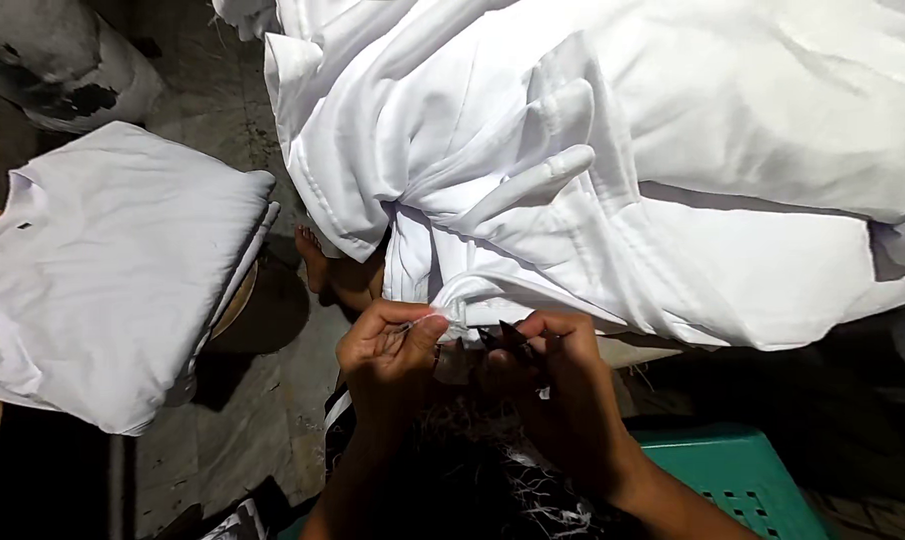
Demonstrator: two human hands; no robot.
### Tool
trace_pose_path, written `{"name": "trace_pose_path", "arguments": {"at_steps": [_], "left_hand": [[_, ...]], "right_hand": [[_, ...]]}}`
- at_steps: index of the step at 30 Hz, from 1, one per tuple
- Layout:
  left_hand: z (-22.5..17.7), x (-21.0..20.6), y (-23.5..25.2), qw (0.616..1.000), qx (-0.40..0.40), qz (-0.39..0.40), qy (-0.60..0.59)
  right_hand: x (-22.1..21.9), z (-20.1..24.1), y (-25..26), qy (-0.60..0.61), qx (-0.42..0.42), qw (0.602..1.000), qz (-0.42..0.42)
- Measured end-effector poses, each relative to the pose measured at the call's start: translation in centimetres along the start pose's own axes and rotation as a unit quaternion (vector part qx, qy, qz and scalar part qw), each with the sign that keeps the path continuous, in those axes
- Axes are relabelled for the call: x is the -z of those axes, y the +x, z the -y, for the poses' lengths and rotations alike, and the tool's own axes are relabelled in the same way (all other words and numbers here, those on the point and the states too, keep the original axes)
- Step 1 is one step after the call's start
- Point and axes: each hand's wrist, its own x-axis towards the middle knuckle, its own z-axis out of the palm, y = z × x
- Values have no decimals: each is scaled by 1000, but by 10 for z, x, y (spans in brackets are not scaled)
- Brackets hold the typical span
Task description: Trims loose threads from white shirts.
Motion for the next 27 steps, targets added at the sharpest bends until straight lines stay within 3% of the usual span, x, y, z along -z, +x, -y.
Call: {"name": "trace_pose_path", "arguments": {"at_steps": [8, 12, 18, 23, 27], "left_hand": [[-6, 10, -11, 982, -90, 150, 71], [-6, 12, -10, 975, -122, 152, 111], [-2, 9, -11, 995, -24, 82, 58], [2, -1, -5, 999, -5, 1, 41], [-5, 9, -6, 991, -41, 117, 53]], "right_hand": [[-11, 7, 10, 36, 9, 999, 2], [-9, 8, 14, 20, -13, 1000, 9], [-1, 6, 24, 44, 4, 997, -62], [-1, 6, 18, -13, 33, 999, -23], [-4, 1, 4, -53, 36, 998, 4]]}}
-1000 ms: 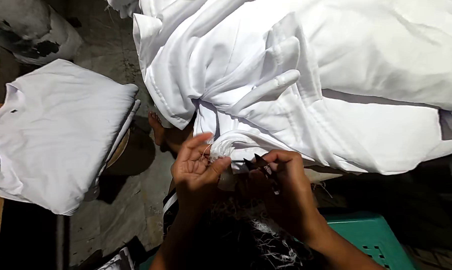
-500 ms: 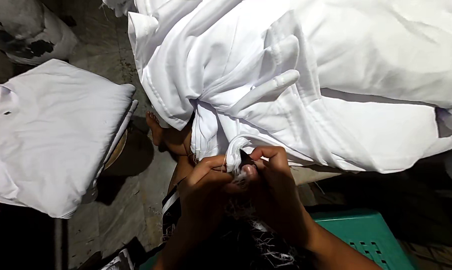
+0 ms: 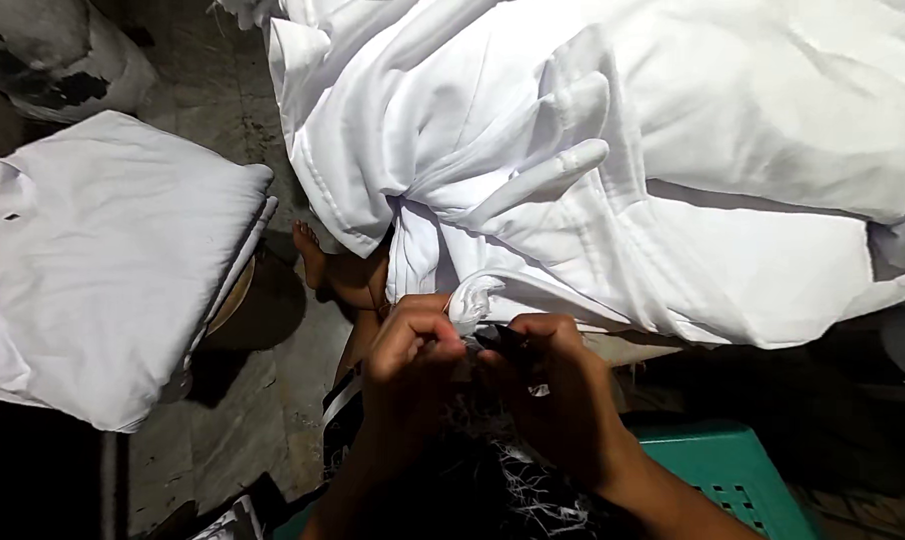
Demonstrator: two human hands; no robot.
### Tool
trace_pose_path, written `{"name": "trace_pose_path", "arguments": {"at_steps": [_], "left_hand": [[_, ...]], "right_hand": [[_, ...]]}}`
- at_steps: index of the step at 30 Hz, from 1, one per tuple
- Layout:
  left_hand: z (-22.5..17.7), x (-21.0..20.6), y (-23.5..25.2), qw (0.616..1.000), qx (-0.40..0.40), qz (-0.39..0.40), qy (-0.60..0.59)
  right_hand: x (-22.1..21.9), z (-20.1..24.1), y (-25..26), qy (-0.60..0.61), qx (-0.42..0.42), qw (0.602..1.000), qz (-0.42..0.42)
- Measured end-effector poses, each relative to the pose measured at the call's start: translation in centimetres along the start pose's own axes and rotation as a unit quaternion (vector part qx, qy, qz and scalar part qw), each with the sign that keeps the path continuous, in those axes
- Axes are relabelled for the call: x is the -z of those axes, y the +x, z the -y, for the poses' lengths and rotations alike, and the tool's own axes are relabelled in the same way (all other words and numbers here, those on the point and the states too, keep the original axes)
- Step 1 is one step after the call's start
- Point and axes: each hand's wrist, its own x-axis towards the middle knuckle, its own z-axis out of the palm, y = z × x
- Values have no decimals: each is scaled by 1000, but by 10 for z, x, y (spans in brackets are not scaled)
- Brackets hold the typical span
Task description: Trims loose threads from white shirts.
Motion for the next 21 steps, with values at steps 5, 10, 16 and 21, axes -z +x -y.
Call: {"name": "trace_pose_path", "arguments": {"at_steps": [5, 10, 16, 21], "left_hand": [[2, 1, -6, 992, -64, 39, 97], [5, 1, -4, 994, 2, -30, 106], [-1, 5, -19, 977, -10, -2, 214], [1, 4, -33, 996, 37, 84, 8]], "right_hand": [[0, 3, 12, -63, 1, 998, 1], [4, 3, 32, -86, 1, 994, -70], [14, -11, 24, -85, 6, 996, -13], [30, -15, 3, -79, 24, 996, -17]]}}
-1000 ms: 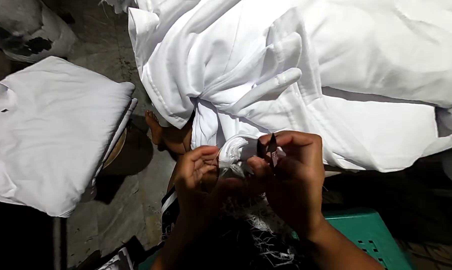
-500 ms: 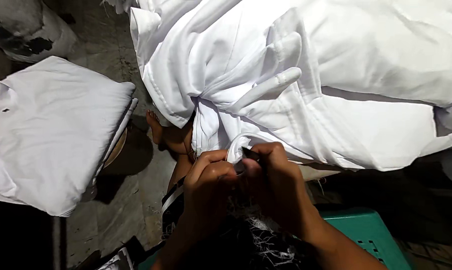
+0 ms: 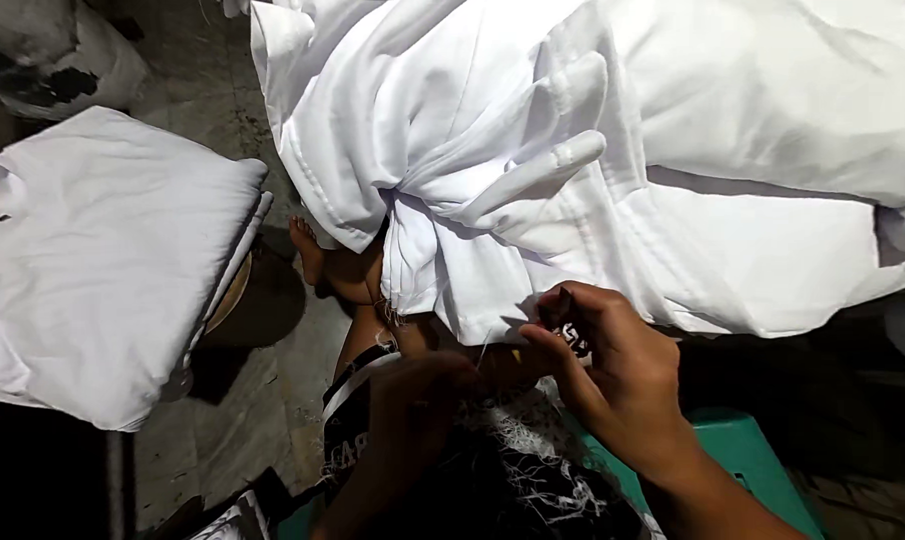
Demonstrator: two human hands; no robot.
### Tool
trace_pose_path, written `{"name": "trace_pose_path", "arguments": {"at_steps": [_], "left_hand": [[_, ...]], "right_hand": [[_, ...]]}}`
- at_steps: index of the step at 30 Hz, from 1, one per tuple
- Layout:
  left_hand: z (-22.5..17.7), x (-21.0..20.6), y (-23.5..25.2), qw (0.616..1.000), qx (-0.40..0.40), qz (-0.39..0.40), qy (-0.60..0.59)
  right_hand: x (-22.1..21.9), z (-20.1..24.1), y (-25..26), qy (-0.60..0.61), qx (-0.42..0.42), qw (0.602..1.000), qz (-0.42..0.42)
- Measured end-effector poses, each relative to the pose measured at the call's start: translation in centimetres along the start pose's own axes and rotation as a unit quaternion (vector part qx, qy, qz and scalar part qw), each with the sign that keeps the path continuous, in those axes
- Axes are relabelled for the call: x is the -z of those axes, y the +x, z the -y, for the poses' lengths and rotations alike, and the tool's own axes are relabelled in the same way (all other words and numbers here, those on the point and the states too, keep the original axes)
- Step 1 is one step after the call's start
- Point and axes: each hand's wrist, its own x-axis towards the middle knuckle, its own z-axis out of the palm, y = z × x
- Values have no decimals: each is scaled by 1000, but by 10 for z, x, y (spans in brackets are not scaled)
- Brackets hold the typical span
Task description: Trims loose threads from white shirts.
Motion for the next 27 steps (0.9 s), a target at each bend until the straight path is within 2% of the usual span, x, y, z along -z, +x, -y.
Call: {"name": "trace_pose_path", "arguments": {"at_steps": [2, 4, 8, 15, 27], "left_hand": [[10, -12, 1, 990, 25, 14, -137], [18, -22, 3, 969, 23, -5, -246], [18, -29, 13, 931, -10, -43, -361], [17, -29, 13, 941, -36, -49, -333], [15, -29, 11, 946, -32, -54, -317]], "right_hand": [[0, 0, -1, -14, -2, 1000, -8], [1, 1, -4, -12, -5, 1000, -11], [-3, 2, -9, -19, -5, 999, -36], [-11, 5, -9, -47, 9, 997, -56], [-15, 7, -7, -6, -3, 999, -34]]}}
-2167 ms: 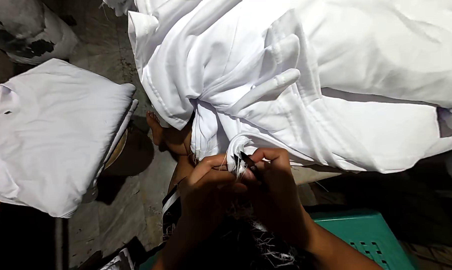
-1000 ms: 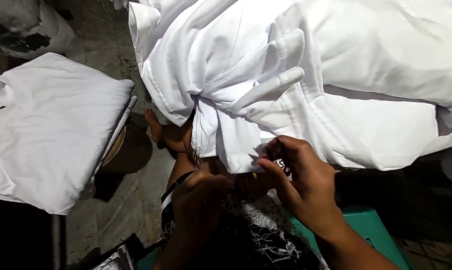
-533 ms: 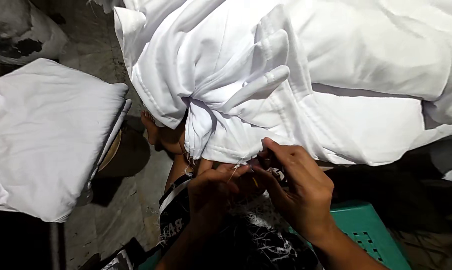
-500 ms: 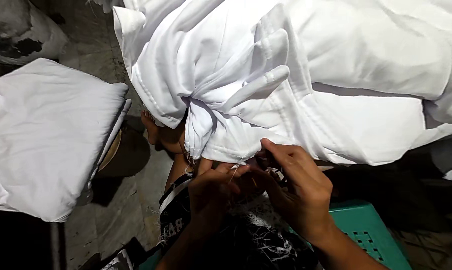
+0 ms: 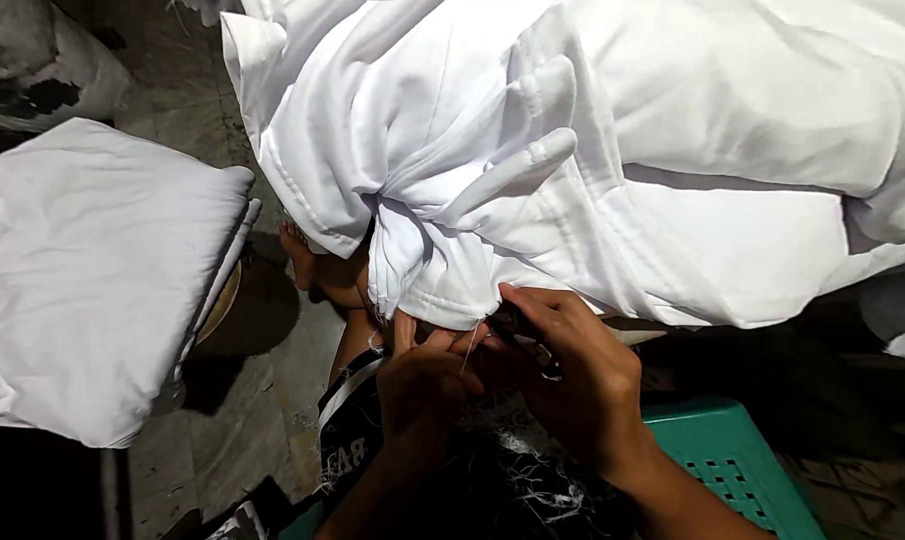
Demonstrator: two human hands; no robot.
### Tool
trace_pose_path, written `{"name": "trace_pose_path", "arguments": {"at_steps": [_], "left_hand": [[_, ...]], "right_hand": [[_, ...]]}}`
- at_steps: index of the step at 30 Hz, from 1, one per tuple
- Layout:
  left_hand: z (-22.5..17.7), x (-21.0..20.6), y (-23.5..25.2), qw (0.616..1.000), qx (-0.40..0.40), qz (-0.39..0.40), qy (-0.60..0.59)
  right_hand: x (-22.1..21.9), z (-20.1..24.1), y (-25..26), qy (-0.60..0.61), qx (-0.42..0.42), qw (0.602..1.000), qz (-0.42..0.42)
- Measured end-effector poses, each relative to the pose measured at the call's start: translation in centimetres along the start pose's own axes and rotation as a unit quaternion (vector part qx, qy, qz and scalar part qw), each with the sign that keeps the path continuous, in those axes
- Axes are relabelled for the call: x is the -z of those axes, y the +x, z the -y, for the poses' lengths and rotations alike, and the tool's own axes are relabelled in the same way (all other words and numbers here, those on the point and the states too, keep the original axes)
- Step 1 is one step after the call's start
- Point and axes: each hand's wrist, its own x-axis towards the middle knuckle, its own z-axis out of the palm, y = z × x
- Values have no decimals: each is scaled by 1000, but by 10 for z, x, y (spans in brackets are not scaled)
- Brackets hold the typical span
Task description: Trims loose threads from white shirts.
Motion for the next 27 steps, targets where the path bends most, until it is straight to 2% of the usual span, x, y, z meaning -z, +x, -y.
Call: {"name": "trace_pose_path", "arguments": {"at_steps": [3, 9, 15, 19, 21, 23, 25, 26, 27], "left_hand": [[1, 0, 0, 1000, 0, 7, 10], [3, -2, 0, 994, -8, 19, 105], [1, -2, -1, 990, -27, 23, 133], [0, 0, 3, 983, -45, 43, 171], [-4, 3, 4, 978, -36, 49, 197], [-14, 6, 4, 951, -46, 35, 303], [-27, 8, 5, 886, -79, 9, 458], [-35, 9, 6, 862, -88, 6, 500], [-41, 9, 7, 855, -90, 15, 511]], "right_hand": [[0, 1, 0, -5, -7, 1000, 4], [-2, 5, 4, 34, -42, 998, 15], [-3, -1, 7, 11, -68, 998, -10], [-2, -8, 2, 85, -77, 993, -8], [1, -10, 0, 120, -67, 990, 24], [8, -10, 1, 167, -57, 979, 105], [14, -11, 6, 225, -53, 957, 175], [16, -12, 8, 244, -51, 950, 188], [17, -13, 11, 255, -46, 946, 195]]}}
